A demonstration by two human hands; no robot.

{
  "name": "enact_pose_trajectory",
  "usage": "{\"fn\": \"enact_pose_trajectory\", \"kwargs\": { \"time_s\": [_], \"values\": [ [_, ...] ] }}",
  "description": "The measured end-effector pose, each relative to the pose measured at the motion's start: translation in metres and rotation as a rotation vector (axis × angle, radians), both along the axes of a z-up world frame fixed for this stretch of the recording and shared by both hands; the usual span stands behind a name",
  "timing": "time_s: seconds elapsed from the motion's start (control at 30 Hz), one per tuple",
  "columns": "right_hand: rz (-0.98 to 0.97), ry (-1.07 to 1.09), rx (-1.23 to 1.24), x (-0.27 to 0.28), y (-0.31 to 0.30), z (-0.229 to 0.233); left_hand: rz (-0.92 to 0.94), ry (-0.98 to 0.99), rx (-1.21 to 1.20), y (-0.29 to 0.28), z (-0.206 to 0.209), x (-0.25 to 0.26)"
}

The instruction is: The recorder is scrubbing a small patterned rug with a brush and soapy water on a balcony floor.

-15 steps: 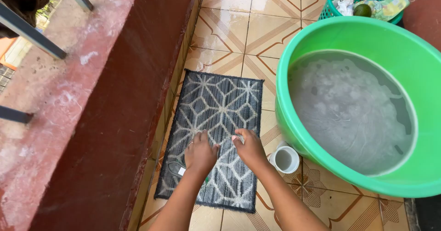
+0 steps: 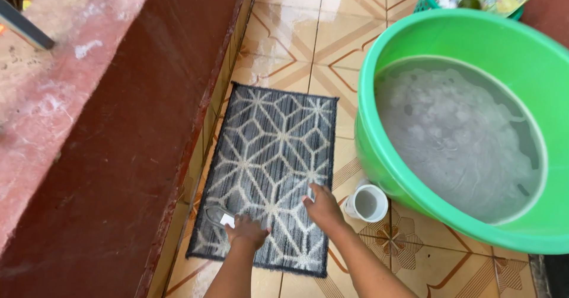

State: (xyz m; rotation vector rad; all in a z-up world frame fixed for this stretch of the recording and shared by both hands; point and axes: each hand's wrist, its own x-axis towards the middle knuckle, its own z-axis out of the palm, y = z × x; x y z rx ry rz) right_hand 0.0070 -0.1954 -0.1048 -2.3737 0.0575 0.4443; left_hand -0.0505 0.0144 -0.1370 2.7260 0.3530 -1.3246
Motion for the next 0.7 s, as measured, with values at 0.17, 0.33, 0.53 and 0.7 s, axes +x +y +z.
{"fn": "enact_pose_trajectory", "kwargs": {
  "time_s": [0.17, 0.33, 0.53, 0.7],
  "values": [
    [-0.012, 0.067, -0.053, 0.010, -0.004, -0.013, 0.018, -0.046, 0.111, 0.019, -0.017, -0.006],
    [-0.005, 0.090, -0.067, 0.026, -0.010, -0.037, 0.213, -0.114, 0.120, 0.061, -0.038, 0.014],
    [-0.118, 0.129, 0.058, 0.038, -0.032, -0.099, 0.662, -0.251, 0.013, 0.093, -0.044, 0.049],
    [-0.360, 0.358, 0.097, 0.019, -0.049, -0.146, 0.839, -0.173, -0.049, 0.098, -0.054, 0.052]
  ]
}}
